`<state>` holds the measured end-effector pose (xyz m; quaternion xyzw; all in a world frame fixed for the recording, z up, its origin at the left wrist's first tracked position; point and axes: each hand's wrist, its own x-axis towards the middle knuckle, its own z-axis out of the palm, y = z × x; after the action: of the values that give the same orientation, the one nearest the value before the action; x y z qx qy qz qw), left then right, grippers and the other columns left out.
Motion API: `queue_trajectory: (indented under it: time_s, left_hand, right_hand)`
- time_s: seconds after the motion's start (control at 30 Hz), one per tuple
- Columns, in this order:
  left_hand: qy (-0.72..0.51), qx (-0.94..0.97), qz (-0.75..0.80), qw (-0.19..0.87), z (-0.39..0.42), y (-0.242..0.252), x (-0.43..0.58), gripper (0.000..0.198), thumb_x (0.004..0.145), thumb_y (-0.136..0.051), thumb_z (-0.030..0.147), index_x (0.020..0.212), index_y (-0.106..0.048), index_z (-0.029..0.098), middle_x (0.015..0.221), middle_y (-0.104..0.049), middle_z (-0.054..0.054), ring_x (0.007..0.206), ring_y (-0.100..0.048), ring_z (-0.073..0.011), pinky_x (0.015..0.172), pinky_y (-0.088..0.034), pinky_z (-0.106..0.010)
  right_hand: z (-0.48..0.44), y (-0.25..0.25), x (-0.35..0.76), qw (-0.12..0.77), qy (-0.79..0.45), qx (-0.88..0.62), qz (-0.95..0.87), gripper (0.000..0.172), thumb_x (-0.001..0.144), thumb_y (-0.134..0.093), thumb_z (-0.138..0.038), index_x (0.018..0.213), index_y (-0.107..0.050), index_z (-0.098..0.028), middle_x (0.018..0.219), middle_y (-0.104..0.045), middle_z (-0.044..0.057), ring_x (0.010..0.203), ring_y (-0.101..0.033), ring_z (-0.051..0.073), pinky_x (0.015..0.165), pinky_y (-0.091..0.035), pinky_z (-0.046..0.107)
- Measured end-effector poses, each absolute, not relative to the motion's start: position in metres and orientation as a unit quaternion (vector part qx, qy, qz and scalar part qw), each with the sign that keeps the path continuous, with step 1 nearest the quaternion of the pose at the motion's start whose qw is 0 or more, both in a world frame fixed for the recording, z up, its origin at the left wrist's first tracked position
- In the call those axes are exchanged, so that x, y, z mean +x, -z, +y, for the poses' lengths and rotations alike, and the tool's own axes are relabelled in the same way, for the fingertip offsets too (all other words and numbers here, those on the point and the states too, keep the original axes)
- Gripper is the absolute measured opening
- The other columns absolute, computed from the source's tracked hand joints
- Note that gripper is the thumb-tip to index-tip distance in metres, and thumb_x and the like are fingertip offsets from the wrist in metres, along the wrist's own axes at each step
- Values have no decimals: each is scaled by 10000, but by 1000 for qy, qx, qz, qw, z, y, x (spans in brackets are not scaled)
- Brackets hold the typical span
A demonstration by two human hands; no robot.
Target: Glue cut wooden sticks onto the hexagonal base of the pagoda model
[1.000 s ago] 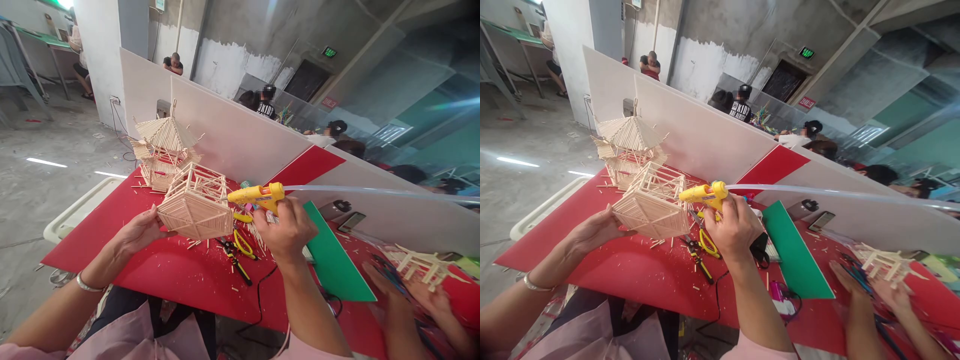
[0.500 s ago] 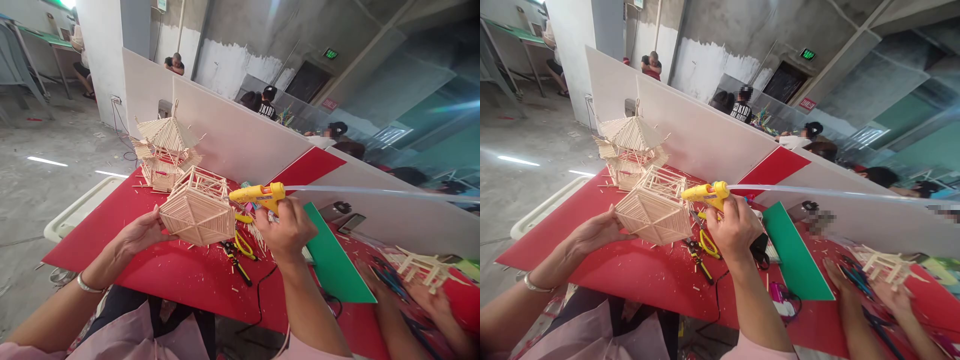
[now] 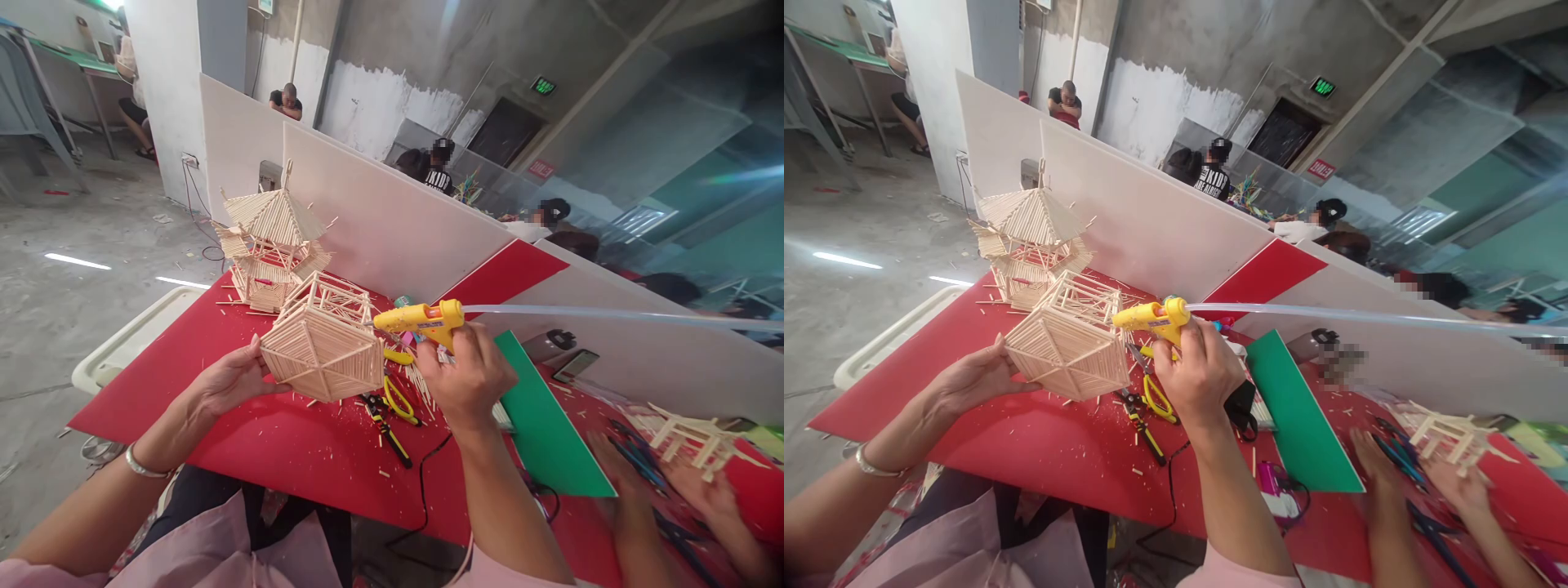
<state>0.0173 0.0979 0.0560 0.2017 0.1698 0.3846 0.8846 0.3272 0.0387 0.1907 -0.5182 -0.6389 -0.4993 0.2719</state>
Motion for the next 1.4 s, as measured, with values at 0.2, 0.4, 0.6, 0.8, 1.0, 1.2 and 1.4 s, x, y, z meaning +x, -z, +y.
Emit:
queue_trajectory:
  time_s: [0.2,0.4,0.6,0.8,1.0,1.2,1.4]
  left_hand:
    - [-379,202,174,886,98,-58,17,351,859,-708,324,1165,-668,158,1092,-704,-148,1052,-640,-320,989,-478,-605]
    - [-384,190,175,886,98,-57,17,297,872,-691,298,1131,-677,154,1105,-703,-139,1037,-641,-301,1020,-452,-627]
    - [-383,193,178,886,98,-56,17,329,875,-686,312,1163,-679,153,1085,-707,-141,1030,-649,-306,1018,-454,-630]
    - [-389,186,186,883,97,-57,17,344,872,-690,303,1180,-676,152,1082,-710,-143,1025,-648,-309,1009,-457,-639]
    - [-404,206,182,873,95,-59,16,280,849,-722,299,1092,-710,159,1046,-719,-131,992,-654,-293,1006,-465,-638]
    - [-439,234,213,841,92,-61,14,214,828,-755,324,950,-737,149,1102,-719,-136,1021,-651,-294,958,-523,-591]
    - [-477,267,252,799,85,-65,15,254,797,-787,359,913,-749,136,1148,-711,-140,1052,-650,-278,951,-550,-517]
  right_hand:
    - [39,-191,326,272,511,-505,-640,209,749,-592,-183,955,-627,-183,745,-633,12,647,-578,159,581,-401,264]
    - [39,-188,329,272,494,-528,-634,240,721,-580,-171,950,-652,-181,751,-618,25,661,-573,168,581,-407,265]
    - [39,-191,326,272,517,-506,-635,225,725,-577,-163,941,-641,-173,731,-615,15,635,-555,157,574,-404,268]
    - [40,-191,323,270,507,-500,-648,240,729,-605,-167,965,-649,-171,768,-641,26,672,-600,169,588,-425,266]
    - [40,-193,322,254,524,-496,-644,235,749,-603,-182,983,-628,-176,770,-662,23,657,-612,168,587,-418,270]
    - [37,-193,322,236,534,-493,-645,244,767,-611,-216,1009,-598,-187,799,-676,29,664,-625,173,597,-412,275]
    - [37,-196,307,289,505,-484,-654,236,755,-645,-213,981,-580,-196,789,-655,10,659,-602,166,595,-426,266]
